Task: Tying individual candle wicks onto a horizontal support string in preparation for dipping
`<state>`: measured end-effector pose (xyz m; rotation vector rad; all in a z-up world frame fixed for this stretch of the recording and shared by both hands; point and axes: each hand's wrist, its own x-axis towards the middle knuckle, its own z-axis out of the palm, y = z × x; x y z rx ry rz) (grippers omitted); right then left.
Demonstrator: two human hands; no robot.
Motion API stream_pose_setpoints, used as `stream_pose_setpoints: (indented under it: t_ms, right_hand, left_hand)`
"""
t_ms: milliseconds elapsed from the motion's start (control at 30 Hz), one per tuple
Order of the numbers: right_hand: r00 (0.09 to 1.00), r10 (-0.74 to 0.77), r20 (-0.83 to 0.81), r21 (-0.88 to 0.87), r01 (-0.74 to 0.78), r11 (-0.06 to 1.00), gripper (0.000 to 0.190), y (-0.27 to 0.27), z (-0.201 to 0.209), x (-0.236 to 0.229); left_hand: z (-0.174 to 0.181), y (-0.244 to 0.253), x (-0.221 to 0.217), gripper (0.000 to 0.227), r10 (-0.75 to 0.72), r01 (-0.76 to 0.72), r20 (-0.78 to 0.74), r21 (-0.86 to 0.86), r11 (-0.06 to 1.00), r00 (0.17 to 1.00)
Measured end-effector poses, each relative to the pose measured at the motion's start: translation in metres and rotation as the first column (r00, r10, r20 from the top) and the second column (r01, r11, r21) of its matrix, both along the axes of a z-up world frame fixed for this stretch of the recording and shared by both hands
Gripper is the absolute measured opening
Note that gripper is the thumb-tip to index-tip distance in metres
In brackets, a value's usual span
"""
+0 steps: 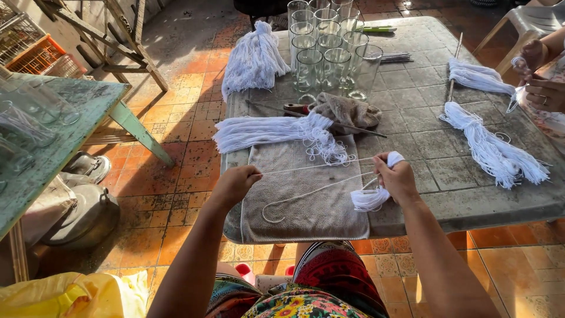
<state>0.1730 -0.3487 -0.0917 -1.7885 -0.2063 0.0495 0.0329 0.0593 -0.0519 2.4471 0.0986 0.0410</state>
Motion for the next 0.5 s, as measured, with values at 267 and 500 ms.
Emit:
stream_pose_setpoints:
  t_ms: [267,500]
  right_hand:
    - [0.981,-0.19,0.036,0.29,0.172,0.941,0.014,0.001,0.002,-0.009]
    - [0.958,-0.287,-0.024,0.481,0.263,0.836,0.008,-0.008,-0.005,-0.004]
  left_hand:
    - [-0.006,-0.019,-0.052,0.01,0.052,-0.056,0.228,0.014,0.998,0.972]
    - [-0.01,-0.059,-0.089,0.019,-0.247,0.224,0.151,0.158,0.962,0.957]
